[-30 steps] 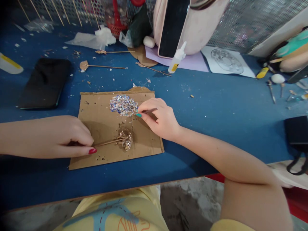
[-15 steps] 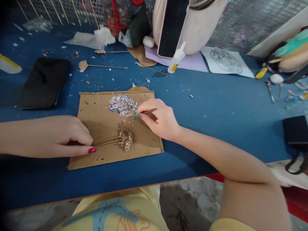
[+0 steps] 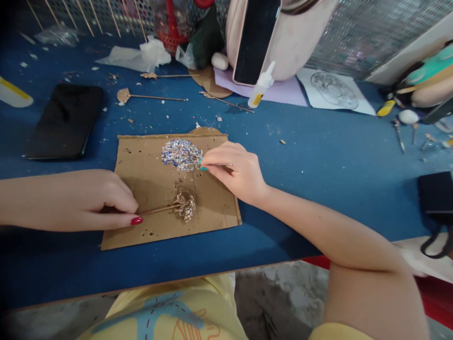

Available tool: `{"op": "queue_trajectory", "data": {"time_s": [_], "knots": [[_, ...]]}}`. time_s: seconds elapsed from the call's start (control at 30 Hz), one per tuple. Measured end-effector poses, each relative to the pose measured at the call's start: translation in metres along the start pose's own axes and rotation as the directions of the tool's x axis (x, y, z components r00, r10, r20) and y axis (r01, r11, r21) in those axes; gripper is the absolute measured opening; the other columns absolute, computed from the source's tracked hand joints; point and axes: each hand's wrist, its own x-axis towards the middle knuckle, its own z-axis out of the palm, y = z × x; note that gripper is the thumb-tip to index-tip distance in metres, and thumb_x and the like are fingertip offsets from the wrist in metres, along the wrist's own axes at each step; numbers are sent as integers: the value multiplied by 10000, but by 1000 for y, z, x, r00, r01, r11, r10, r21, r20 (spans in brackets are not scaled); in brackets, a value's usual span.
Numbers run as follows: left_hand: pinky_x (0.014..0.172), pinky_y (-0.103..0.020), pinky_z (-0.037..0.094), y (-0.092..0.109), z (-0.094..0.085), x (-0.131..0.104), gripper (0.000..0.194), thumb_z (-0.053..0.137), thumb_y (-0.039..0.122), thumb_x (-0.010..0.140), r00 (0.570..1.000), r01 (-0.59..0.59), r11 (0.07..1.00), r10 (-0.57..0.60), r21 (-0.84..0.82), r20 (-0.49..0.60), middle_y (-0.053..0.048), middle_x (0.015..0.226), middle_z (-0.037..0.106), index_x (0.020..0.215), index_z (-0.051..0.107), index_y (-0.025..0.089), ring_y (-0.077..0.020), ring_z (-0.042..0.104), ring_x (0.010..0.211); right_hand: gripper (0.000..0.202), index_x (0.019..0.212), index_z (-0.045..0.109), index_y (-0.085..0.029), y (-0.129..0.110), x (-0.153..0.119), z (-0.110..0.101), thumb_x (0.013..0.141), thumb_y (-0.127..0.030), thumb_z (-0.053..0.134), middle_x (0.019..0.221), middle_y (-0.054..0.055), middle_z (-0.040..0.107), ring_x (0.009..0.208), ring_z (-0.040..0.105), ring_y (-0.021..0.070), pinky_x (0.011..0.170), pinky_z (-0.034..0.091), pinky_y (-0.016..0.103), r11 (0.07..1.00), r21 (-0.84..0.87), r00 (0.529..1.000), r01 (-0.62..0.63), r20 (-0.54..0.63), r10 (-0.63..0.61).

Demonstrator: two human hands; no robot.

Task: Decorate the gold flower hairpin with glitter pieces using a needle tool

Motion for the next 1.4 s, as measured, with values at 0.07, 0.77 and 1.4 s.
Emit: {"op": "queue_trajectory", "data": {"time_s": [0.07, 0.77, 1.4], "knots": [[486, -287, 254, 0, 0, -1, 463, 522, 331, 1004, 1000, 0, 1000, 0, -10, -6, 28, 533, 432, 594, 379, 173, -77, 369, 468, 128, 882, 769, -250, -1, 0, 0, 944, -170, 691, 881, 3, 829, 834, 780, 181, 816, 591, 371, 1000, 7, 1000, -18, 20, 17], [483, -284, 252, 1, 0, 0, 468, 483, 336, 1020, 1000, -4, 1000, 4, -11, -14, 28, 532, 422, 594, 382, 172, -79, 352, 470, 52, 924, 771, -215, -6, 2, 0, 939, -211, 722, 891, 28, 813, 836, 756, 156, 765, 614, 298, 991, 82, 990, -110, 98, 101], [456, -279, 248, 2, -1, 1, 464, 518, 291, 1002, 999, -30, 1000, 29, -8, -41, 36, 513, 396, 580, 368, 170, -68, 339, 448, 82, 910, 764, -221, -5, 0, -1, 957, -215, 697, 886, 25, 811, 831, 756, 159, 745, 601, 300, 990, 67, 987, -121, 113, 113]]}}
